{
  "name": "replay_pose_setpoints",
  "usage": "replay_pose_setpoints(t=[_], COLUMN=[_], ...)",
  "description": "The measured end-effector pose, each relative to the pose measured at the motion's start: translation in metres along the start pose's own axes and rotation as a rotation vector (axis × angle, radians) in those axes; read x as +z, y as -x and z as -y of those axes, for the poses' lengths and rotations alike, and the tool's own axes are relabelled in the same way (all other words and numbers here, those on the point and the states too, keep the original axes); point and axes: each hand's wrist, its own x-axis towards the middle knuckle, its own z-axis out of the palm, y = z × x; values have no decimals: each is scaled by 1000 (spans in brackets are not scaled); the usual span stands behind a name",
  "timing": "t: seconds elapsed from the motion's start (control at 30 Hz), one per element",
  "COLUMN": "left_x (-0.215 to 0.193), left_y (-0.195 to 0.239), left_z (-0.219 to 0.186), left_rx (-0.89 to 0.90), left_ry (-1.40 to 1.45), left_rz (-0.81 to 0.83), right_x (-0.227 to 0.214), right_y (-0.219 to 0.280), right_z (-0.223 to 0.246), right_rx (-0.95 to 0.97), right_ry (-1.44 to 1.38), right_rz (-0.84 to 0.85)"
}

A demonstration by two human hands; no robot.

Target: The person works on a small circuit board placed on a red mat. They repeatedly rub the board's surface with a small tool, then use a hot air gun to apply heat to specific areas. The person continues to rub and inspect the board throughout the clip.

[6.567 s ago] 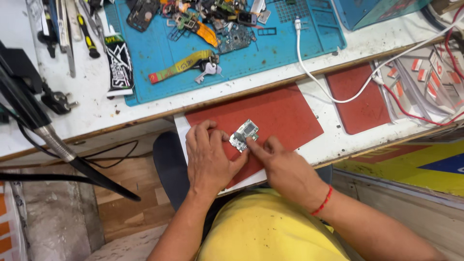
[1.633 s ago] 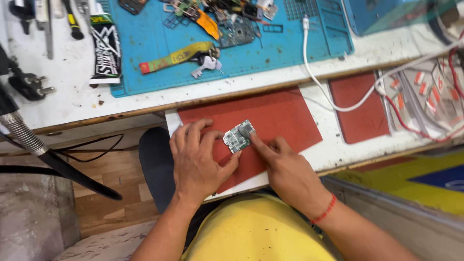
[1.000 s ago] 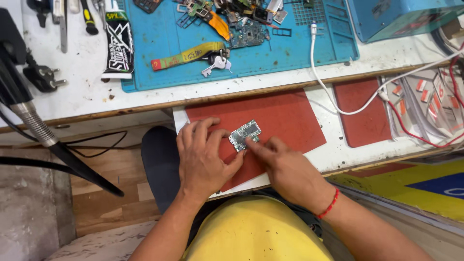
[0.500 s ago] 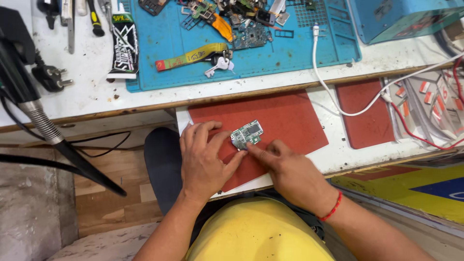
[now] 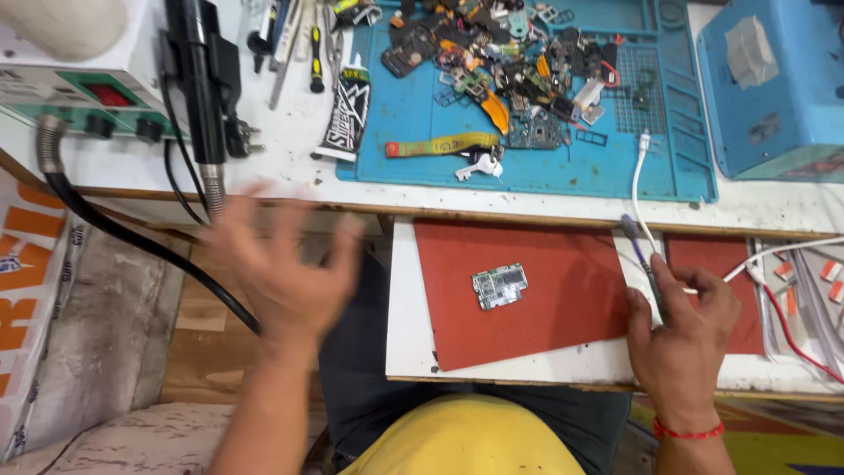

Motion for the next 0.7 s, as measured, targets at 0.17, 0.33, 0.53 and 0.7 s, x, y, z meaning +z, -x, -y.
replay_pose_setpoints(t=[0.17,0.33,0.53,0.7], left_x=[5,29,-24,-54], left_y=[-44,-56,-48,-37], left_z=[75,107,36,-36], left_rx=[-225,-305,-11,670], left_ry=[29,181,313,536], left_rz=[222,125,157,618], right_x=[8,18,-3,-28], right_y=[10,15,5,-22], right_z=[2,15,39,78], right_rx=[55,105,-43,-349], right_ry=[-250,-363,-477,-447], right_rz=[-4,-9,-115,16])
